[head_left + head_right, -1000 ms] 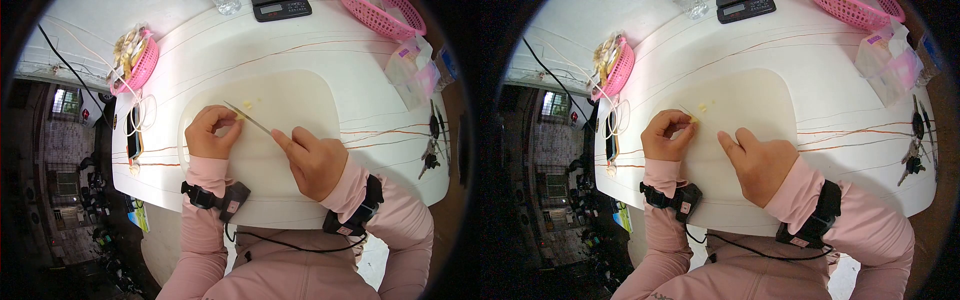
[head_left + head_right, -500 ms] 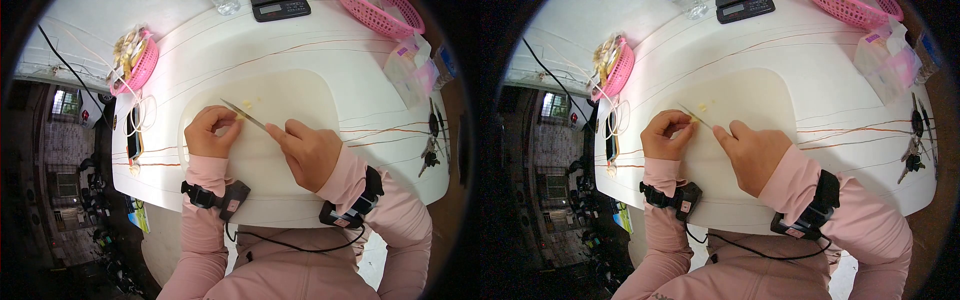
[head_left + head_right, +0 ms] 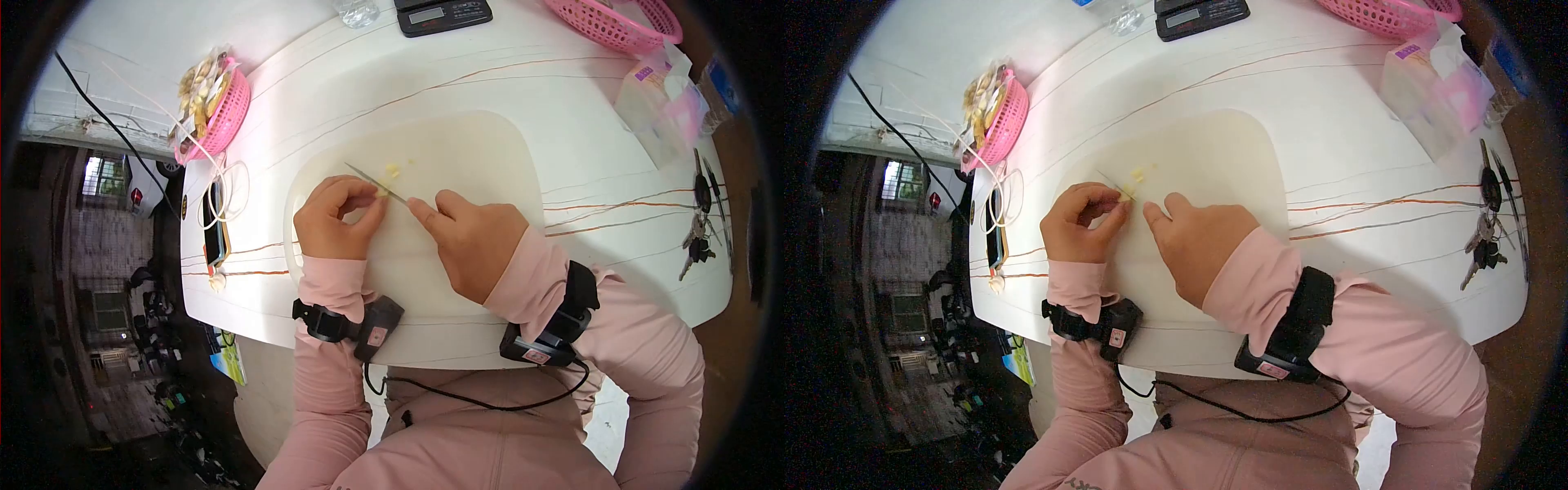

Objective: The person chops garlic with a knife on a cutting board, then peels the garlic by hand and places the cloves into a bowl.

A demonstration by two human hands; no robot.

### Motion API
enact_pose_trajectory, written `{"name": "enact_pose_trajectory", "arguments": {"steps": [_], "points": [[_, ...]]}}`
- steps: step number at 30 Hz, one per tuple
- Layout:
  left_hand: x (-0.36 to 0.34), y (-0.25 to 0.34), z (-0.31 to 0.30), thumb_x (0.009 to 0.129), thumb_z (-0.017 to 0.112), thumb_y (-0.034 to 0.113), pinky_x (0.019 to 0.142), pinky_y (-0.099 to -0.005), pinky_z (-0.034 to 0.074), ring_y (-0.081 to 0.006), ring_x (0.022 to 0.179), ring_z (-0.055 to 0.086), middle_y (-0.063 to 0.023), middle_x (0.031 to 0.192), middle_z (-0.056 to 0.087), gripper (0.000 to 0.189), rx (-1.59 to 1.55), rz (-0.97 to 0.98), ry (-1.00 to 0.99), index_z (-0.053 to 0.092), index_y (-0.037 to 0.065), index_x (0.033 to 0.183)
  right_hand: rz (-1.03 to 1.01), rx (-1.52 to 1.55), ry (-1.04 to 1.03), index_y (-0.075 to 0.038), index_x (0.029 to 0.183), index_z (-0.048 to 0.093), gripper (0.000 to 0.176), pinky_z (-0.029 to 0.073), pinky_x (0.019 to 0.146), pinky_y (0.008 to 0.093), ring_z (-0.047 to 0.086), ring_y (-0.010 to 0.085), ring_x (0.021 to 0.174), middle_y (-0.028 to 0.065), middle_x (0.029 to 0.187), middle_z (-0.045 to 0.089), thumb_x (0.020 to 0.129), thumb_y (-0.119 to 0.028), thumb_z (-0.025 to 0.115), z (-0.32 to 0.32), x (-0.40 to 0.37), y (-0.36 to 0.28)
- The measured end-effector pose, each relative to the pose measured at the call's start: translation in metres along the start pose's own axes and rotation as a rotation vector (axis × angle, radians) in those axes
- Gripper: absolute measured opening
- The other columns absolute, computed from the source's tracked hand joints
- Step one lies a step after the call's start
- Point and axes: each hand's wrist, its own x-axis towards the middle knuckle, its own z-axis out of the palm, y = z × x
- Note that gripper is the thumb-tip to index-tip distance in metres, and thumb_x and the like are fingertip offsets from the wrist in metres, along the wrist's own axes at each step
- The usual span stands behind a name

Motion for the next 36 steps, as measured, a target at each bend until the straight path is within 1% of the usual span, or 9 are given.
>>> {"name": "enact_pose_trajectory", "arguments": {"steps": [3,8,18,20,21,23,27,29,36], "points": [[-0.001,0.004,-0.001,0.075,0.069,-0.005,0.069,-0.0238,0.054,-0.0156,0.075,0.067,-0.0085,0.086,0.066,0.01,0.019,-0.025,0.009,0.065,-0.004,0.084,0.013,-0.057,-0.041,-0.001,0.123,0.056,0.046,0.048,0.051,0.0364,0.058,0.026,0.057,0.009,0.091,0.055,0.077,-0.003,0.057,-0.001,-0.006,-0.007],[-0.003,-0.001,-0.003,0.075,0.069,-0.005,0.069,-0.024,0.054,-0.0149,0.075,0.067,-0.008,0.085,0.066,0.01,-0.01,-0.062,0.015,0.065,-0.004,0.084,-0.075,-0.241,0.039,0.0,0.126,0.056,0.05,0.044,0.047,0.0337,0.052,0.0224,0.05,0.0078,0.086,0.051,0.077,-0.005,0.057,-0.001,-0.02,-0.012],[-0.004,-0.004,-0.009,0.074,0.07,-0.005,0.07,-0.0237,0.054,-0.0144,0.073,0.066,-0.0075,0.083,0.066,0.013,-0.002,-0.076,-0.003,0.065,-0.003,0.086,-0.013,-0.054,0.124,-0.003,0.126,0.058,0.051,0.041,0.045,0.0345,0.051,0.0231,0.05,0.0081,0.082,0.049,0.075,-0.001,0.057,-0.003,-0.022,-0.005],[-0.005,-0.004,-0.008,0.074,0.071,-0.004,0.07,-0.0235,0.054,-0.0143,0.073,0.066,-0.0076,0.084,0.066,0.015,0.0,-0.11,0.011,0.065,-0.002,0.088,-0.016,-0.067,0.044,0.004,0.125,0.054,0.049,0.046,0.049,0.0332,0.057,0.023,0.054,0.0106,0.09,0.053,0.077,-0.005,0.056,-0.006,-0.022,-0.005],[-0.005,-0.004,-0.008,0.074,0.071,-0.004,0.07,-0.0235,0.054,-0.0143,0.073,0.066,-0.0076,0.084,0.066,0.015,0.0,-0.112,0.012,0.065,-0.002,0.088,-0.017,-0.067,0.043,0.004,0.125,0.054,0.049,0.046,0.049,0.0332,0.057,0.023,0.054,0.0106,0.09,0.053,0.077,-0.005,0.056,-0.005,-0.022,-0.005],[-0.006,-0.003,-0.009,0.074,0.073,-0.003,0.07,-0.0236,0.054,-0.0139,0.073,0.066,-0.0083,0.085,0.066,0.02,0.012,-0.127,0.01,0.065,-0.002,0.092,0.002,-0.024,0.124,-0.003,0.125,0.058,0.049,0.041,0.046,0.0347,0.051,0.0237,0.05,0.0083,0.081,0.049,0.076,0.0,0.058,-0.002,-0.022,-0.005],[-0.006,-0.005,-0.01,0.072,0.075,-0.002,0.069,-0.0238,0.054,-0.0137,0.073,0.066,-0.0088,0.084,0.066,0.024,0.012,-0.094,0.011,0.064,-0.002,0.094,0.005,-0.024,0.111,-0.002,0.125,0.057,0.048,0.041,0.046,0.0344,0.051,0.0236,0.051,0.0085,0.082,0.049,0.077,0.0,0.058,-0.004,-0.022,-0.005],[-0.006,-0.006,-0.009,0.072,0.077,-0.001,0.068,-0.0237,0.054,-0.0137,0.073,0.066,-0.0084,0.085,0.066,0.026,0.014,-0.079,0.014,0.064,-0.002,0.095,-0.009,-0.01,0.055,0.002,0.125,0.055,0.049,0.047,0.048,0.0345,0.058,0.0238,0.054,0.0108,0.089,0.053,0.076,-0.005,0.056,-0.008,-0.022,-0.005],[-0.005,-0.002,-0.008,0.074,0.075,0.0,0.068,-0.024,0.054,-0.0139,0.073,0.066,-0.008,0.086,0.066,0.021,0.009,-0.085,0.01,0.065,-0.003,0.092,-0.023,-0.022,0.033,0.002,0.124,0.055,0.048,0.047,0.049,0.0344,0.058,0.0238,0.054,0.0106,0.088,0.054,0.077,-0.005,0.057,-0.008,-0.022,-0.005]]}}
